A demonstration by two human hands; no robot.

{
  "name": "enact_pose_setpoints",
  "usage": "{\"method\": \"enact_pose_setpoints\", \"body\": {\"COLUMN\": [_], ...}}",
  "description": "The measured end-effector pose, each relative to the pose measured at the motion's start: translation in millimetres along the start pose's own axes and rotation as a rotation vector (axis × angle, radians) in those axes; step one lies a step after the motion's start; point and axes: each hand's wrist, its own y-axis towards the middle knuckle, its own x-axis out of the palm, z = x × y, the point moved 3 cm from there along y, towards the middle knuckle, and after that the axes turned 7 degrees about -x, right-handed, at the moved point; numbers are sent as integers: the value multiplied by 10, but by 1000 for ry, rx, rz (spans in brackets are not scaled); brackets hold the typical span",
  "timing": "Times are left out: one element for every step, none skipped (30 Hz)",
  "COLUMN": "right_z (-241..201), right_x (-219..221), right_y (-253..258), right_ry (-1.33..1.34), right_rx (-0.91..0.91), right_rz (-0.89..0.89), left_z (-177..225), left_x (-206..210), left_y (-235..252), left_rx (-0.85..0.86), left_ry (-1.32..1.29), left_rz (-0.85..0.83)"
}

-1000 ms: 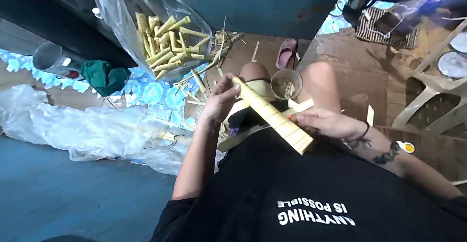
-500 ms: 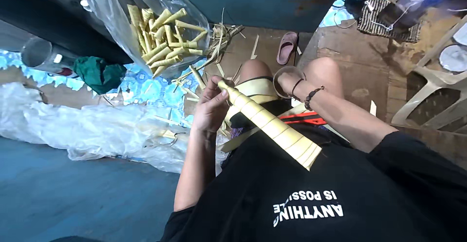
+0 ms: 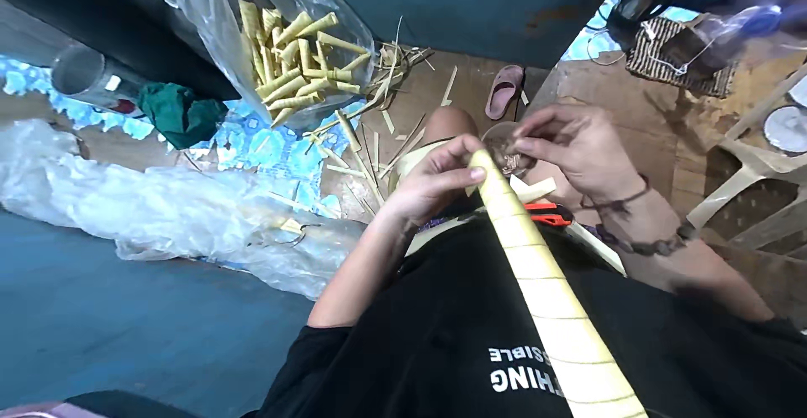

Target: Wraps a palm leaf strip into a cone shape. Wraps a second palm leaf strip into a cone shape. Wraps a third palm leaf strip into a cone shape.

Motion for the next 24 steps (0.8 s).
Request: {"method": "enact_pose_setpoints", "body": {"right_z": [-132, -233, -293, -328, -353, -376, -390, -394, -390, -385, -377, -371, -364, -360, -360, -366, -376, -390, -410, -429, -443, -451, -453, -448], "right_x": [29, 60, 89, 118, 151, 184, 210, 230, 241, 242, 234, 223, 214, 211, 216, 223, 231, 236, 237, 237, 238, 242, 243, 239], "right_y": [-101, -151, -167, -165, -125, -56, -8, 16, 19, 10, -1, -11, -21, -32, -40, -44, -45, -47, -46, -38, -31, -26, -19, -15], "right_ry": [68, 113, 143, 156, 134, 76, -7, -88, -138, -148, -132, -109, -93, -92, -103, -127, -154, -180, -209, -237, -266, -285, -292, -288], "right_rx": [-68, -117, -155, -183, -213, -250, -290, -321, -331, -325, -311, -298, -289, -284, -285, -294, -301, -306, -308, -307, -300, -297, -294, -290], "right_rz": [15, 28, 32, 27, 35, 61, 72, 67, 59, 52, 45, 42, 47, 58, 71, 84, 96, 96, 87, 76, 61, 50, 45, 42], "left_z": [4, 8, 12, 15, 21, 29, 35, 39, 44, 49, 52, 56, 59, 60, 61, 63, 65, 71, 80, 89, 88, 79, 69, 58], "left_x": [33, 64, 90, 113, 132, 148, 160, 171, 185, 200, 213, 224, 238, 252, 264, 278, 291, 305, 321, 337, 349, 353, 348, 338], "left_y": [32, 56, 75, 87, 93, 93, 88, 79, 70, 62, 54, 47, 44, 46, 51, 57, 64, 69, 73, 77, 80, 84, 90, 93], "left_rx": [-3, -1, 4, 6, 6, 6, 9, 13, 17, 20, 23, 23, 22, 20, 17, 14, 14, 16, 21, 25, 25, 24, 21, 17], "left_ry": [9, 12, 12, 10, 2, -1, 0, 2, 12, 27, 42, 52, 63, 72, 83, 101, 117, 138, 160, 188, 211, 231, 238, 234], "left_rz": [-16, -34, -46, -51, -59, -72, -89, -105, -120, -130, -141, -151, -154, -156, -160, -164, -165, -168, -172, -172, -169, -167, -167, -165]}}
